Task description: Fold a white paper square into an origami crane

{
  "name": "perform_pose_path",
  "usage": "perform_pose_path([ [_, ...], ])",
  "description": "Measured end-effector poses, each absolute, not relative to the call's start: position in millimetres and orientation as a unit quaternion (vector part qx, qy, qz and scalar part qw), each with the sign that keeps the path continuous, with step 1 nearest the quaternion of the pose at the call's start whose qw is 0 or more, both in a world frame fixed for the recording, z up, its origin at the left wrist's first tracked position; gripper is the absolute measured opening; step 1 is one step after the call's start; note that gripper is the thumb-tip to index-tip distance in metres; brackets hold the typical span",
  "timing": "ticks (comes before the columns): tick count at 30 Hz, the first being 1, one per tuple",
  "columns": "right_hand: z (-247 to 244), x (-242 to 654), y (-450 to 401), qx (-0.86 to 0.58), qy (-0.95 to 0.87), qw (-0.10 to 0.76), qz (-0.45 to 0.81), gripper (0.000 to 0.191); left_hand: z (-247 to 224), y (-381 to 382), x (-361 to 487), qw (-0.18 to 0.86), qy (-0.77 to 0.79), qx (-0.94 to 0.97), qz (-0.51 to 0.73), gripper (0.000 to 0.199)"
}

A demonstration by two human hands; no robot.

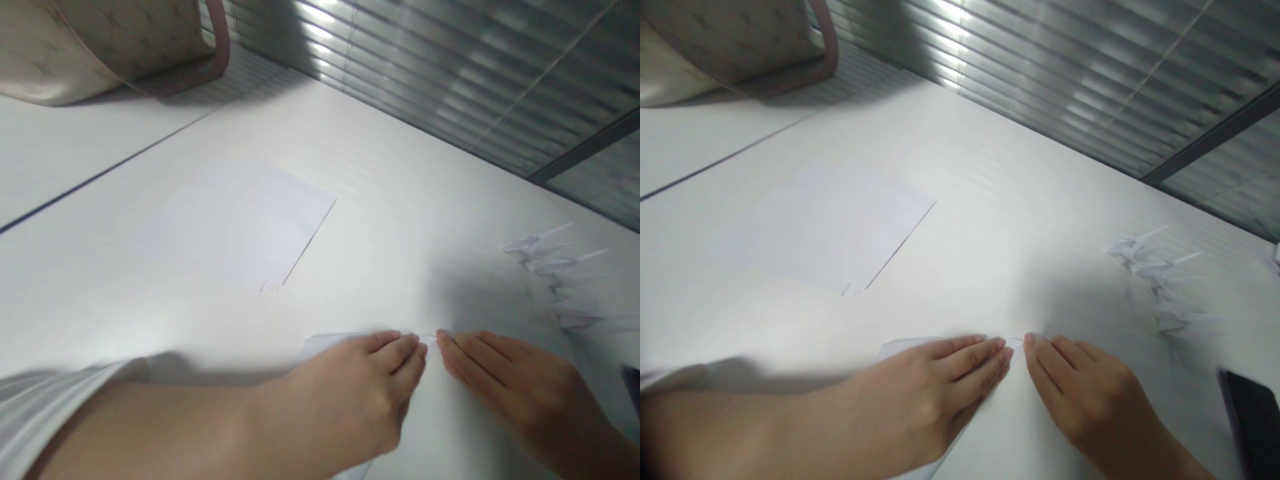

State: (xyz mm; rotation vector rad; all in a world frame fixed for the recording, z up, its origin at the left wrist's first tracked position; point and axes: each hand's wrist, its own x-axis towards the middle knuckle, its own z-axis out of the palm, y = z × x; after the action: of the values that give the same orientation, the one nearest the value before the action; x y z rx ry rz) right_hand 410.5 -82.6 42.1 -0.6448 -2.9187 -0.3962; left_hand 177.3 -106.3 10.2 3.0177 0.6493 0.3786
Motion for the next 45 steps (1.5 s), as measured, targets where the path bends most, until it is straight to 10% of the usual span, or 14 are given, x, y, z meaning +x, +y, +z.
perform_pose_path([
  [45, 13.2, 414.2, -114.9, -0.345, -0.929, 0.103, -0.079, 0.045, 12.9, -101.9, 175.6, 0.025, 0.208, 0.969, 0.132, 0.021],
])
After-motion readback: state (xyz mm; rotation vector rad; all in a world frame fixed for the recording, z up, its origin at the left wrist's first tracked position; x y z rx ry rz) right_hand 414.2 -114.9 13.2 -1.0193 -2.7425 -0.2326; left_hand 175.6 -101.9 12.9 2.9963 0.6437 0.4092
